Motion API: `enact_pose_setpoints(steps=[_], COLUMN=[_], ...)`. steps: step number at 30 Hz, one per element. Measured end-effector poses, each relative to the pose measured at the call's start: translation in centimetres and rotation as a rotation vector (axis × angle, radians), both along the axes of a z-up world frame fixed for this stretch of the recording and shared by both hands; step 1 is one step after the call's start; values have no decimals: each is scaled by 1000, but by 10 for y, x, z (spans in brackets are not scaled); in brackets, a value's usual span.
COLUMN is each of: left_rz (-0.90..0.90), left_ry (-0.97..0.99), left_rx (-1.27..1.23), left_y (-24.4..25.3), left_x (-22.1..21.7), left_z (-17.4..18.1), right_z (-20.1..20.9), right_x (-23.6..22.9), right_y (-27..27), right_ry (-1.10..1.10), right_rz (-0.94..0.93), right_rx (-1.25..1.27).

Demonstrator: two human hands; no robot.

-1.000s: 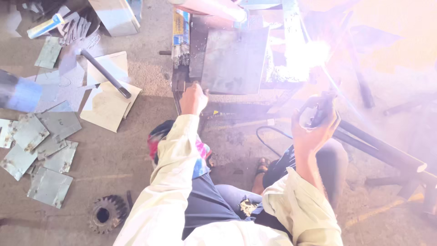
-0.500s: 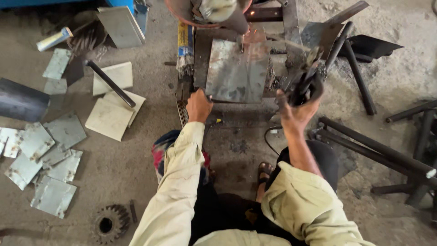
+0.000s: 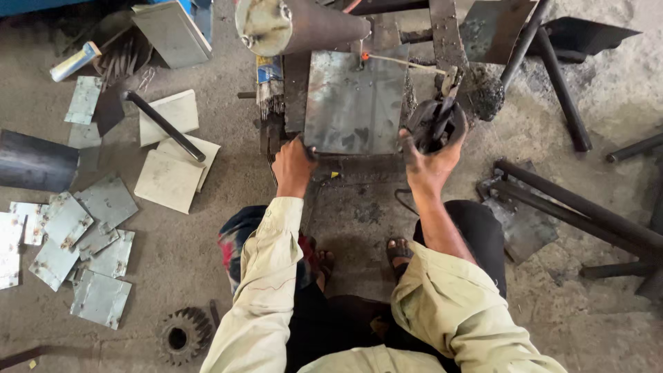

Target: The person welds a metal sheet and a metal pipe using a handheld welding torch. They position the metal pieces on a workbench, apply the torch to create welds, and adjust the pieces as needed.

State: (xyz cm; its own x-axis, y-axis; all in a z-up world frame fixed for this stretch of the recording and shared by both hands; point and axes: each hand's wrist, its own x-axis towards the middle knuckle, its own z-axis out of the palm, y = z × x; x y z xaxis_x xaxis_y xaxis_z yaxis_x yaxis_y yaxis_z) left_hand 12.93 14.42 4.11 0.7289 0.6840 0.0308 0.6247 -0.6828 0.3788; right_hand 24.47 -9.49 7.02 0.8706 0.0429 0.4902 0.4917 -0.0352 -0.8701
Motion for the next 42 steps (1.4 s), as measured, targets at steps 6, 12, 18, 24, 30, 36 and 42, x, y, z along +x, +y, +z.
enact_pose_setpoints(steps=[6, 12, 18, 24, 30, 36, 42], left_rz=[10, 17, 29, -7, -16, -12, -14], left_ry=[42, -12, 7, -34, -146, -77, -12], left_rx=[6, 10, 3, 57, 52, 21, -14], left_y=[-3, -3, -1, -6, -7, -8, -7], left_x=[2, 2, 4, 1, -5, 7, 5], left_z=[4, 2, 0, -1, -6, -13, 0], right_z=[1, 0, 3, -10, -14, -14, -17], right_x=[0, 0, -1, 4, 17, 23, 29], right_y=[-1, -2, 0, 1, 0, -3, -7], right_ry=[64, 39, 244, 43, 135, 132, 101], right_rz=[37, -11, 22, 116, 137, 151, 134], right_rx=[79, -57, 28, 184, 377, 308, 316])
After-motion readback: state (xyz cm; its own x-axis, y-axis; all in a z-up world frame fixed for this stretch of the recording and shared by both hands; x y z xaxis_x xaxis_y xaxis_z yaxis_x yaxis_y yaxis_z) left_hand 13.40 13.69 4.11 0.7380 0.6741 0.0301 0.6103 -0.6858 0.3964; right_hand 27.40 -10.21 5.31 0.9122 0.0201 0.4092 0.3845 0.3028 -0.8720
